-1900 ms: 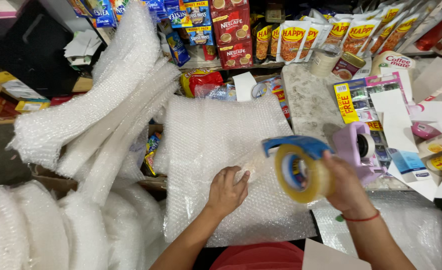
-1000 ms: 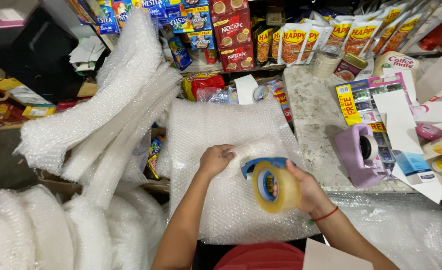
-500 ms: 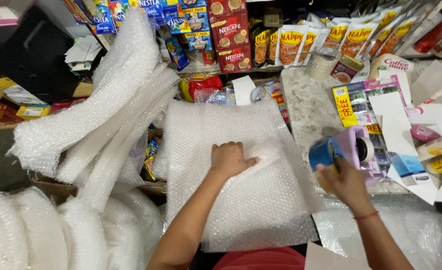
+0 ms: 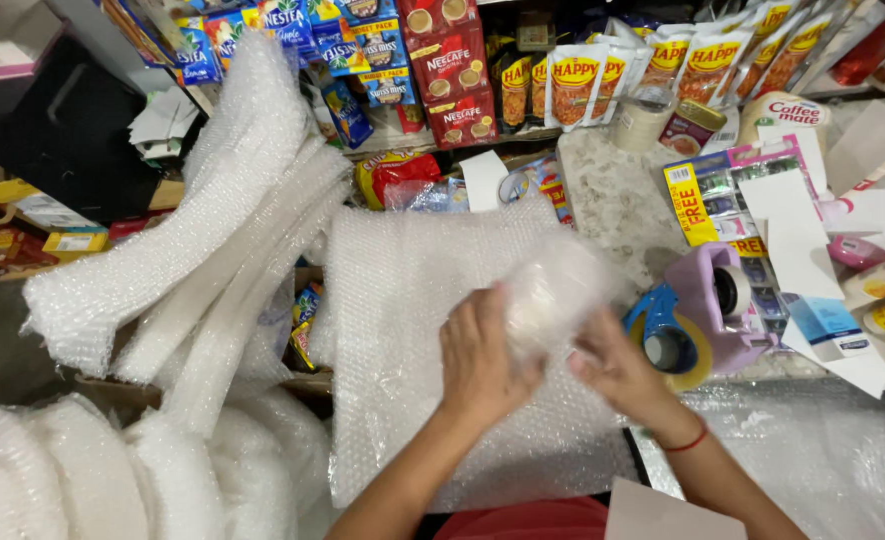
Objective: The person wraps small boxes in bubble wrap and secures them with clear packing tape. They handle each box individually, folding the bubble wrap around it and applying tape to seal the package. The process is repeated for multiple items.
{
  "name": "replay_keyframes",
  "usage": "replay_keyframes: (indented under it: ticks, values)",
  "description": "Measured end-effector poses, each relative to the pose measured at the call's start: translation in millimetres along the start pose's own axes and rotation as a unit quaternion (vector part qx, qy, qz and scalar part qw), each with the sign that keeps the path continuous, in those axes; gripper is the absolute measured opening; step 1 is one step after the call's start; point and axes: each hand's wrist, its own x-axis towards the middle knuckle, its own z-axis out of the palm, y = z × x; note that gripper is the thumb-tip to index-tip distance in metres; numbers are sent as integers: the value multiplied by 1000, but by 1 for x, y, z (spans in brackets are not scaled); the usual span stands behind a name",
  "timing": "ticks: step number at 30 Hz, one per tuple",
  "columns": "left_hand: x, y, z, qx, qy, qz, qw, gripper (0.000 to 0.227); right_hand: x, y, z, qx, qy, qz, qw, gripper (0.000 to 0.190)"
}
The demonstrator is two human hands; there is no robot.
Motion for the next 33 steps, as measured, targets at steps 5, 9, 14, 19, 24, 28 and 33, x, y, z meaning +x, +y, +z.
replay_keyframes:
  ticks: [5,9,14,19,24,28,33]
  values:
    - [-11,-11,-16,-336,-73,43,938,108,10,-42,13,81,47,-28,995,92]
    - [-17,-33,-18,-349,-18,102,931,124,2,-48,25,-5,-172,-92,981,91]
    - [-27,-32,-11,-335,9,62,940,95,5,-106,18,-226,-62,-291,927,108]
    - [-23,-23,-13,-318,13,55,946,92,-2,-160,12,-451,-42,-325,830,59]
    - [-29,-27,-1,-313,7,29,949,95,-9,-134,0,-168,-81,-319,929,23]
    - [-35,-44,21,-359,49,81,929,97,-4,-69,-1,-76,-14,-262,962,65]
    - [-42,-41,37,-301,156,206,918,78,-34,22,45,-101,-53,-178,978,84]
